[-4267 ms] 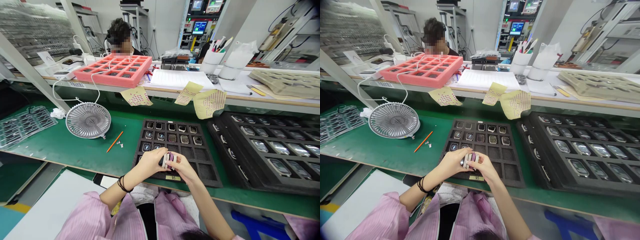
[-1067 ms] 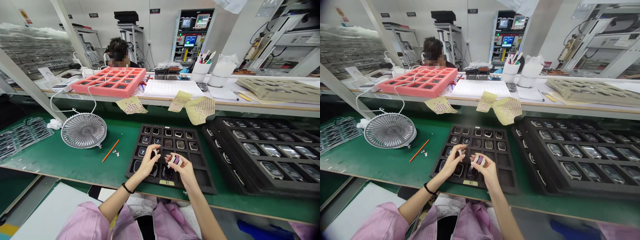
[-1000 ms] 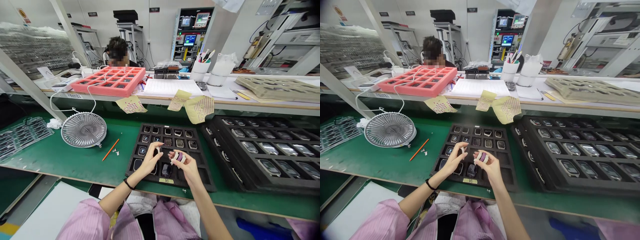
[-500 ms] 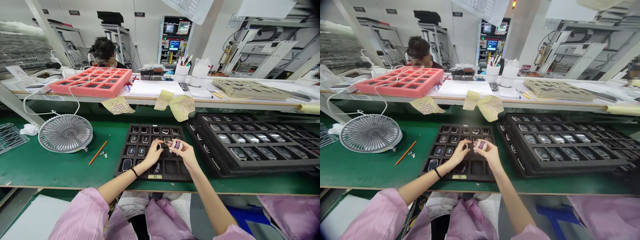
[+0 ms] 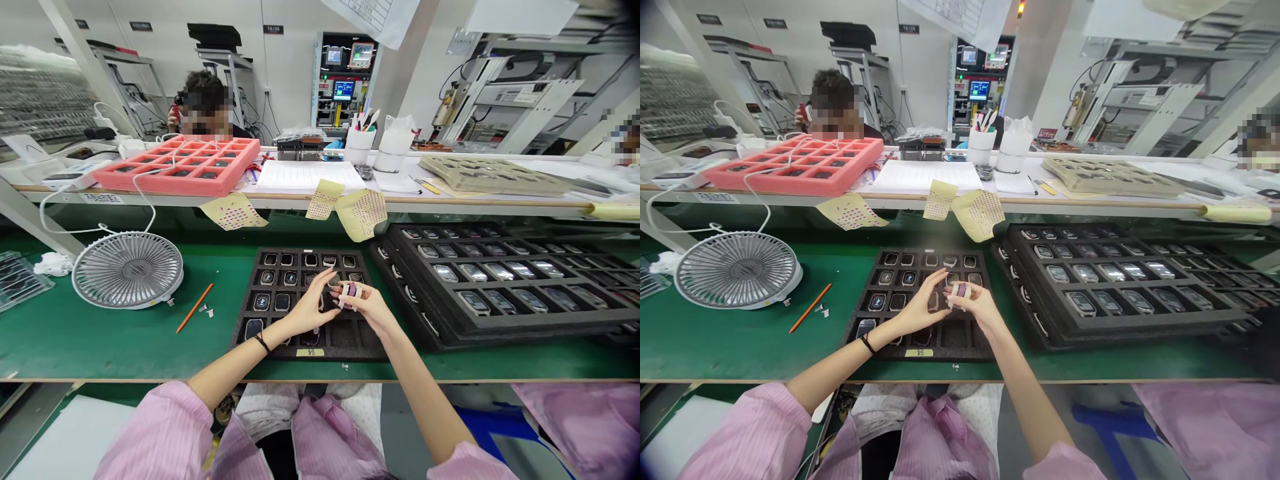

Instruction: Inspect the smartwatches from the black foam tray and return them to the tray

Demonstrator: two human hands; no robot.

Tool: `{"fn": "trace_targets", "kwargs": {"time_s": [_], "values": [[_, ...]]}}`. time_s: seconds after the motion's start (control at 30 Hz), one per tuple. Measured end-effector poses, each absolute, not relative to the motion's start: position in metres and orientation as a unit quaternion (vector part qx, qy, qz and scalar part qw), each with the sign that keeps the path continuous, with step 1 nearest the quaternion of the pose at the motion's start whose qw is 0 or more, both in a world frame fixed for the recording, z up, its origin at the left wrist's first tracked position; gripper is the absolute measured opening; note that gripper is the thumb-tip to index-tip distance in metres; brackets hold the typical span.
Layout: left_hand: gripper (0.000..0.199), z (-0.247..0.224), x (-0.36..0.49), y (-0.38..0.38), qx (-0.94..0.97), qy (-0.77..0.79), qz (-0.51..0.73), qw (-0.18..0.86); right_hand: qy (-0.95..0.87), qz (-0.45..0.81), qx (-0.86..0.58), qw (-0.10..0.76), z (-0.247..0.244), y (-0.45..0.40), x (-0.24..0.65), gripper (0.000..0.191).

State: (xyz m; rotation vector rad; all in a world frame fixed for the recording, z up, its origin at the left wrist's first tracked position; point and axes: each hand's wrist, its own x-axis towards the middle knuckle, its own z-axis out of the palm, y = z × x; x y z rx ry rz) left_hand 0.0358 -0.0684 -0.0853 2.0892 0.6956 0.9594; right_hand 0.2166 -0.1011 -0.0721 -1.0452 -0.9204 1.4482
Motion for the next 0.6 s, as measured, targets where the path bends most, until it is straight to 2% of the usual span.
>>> {"fn": "trace_targets", "kwargs": {"time_s": [0.07,0.17,0.33,0.4,0.5,0.6], "values": [[0.075,-0.072,0.036,-0.068,0.832,0.203,0.341,0.387,-0.393,0.646,-0.421,0.500,-0.072,-0.103,0.220,0.044],[0.064,-0.060,0.042,-0.065,0.836,0.172,0.294,0.431,-0.405,0.671,-0.400,0.474,-0.072,-0.107,0.221,0.040],[0.057,-0.060,0.053,-0.057,0.848,0.232,0.302,0.369,-0.384,0.648,-0.437,0.491,-0.077,-0.110,0.230,0.041],[0.057,-0.064,0.057,-0.054,0.859,0.281,0.287,0.316,-0.401,0.602,-0.478,0.498,-0.082,-0.106,0.239,0.045],[0.056,-0.073,0.061,-0.052,0.876,0.353,0.222,0.244,-0.472,0.459,-0.561,0.502,-0.095,-0.094,0.253,0.052],[0.059,-0.078,0.064,-0.051,0.884,0.372,0.176,0.224,-0.524,0.369,-0.591,0.490,-0.107,-0.082,0.260,0.052]]}}
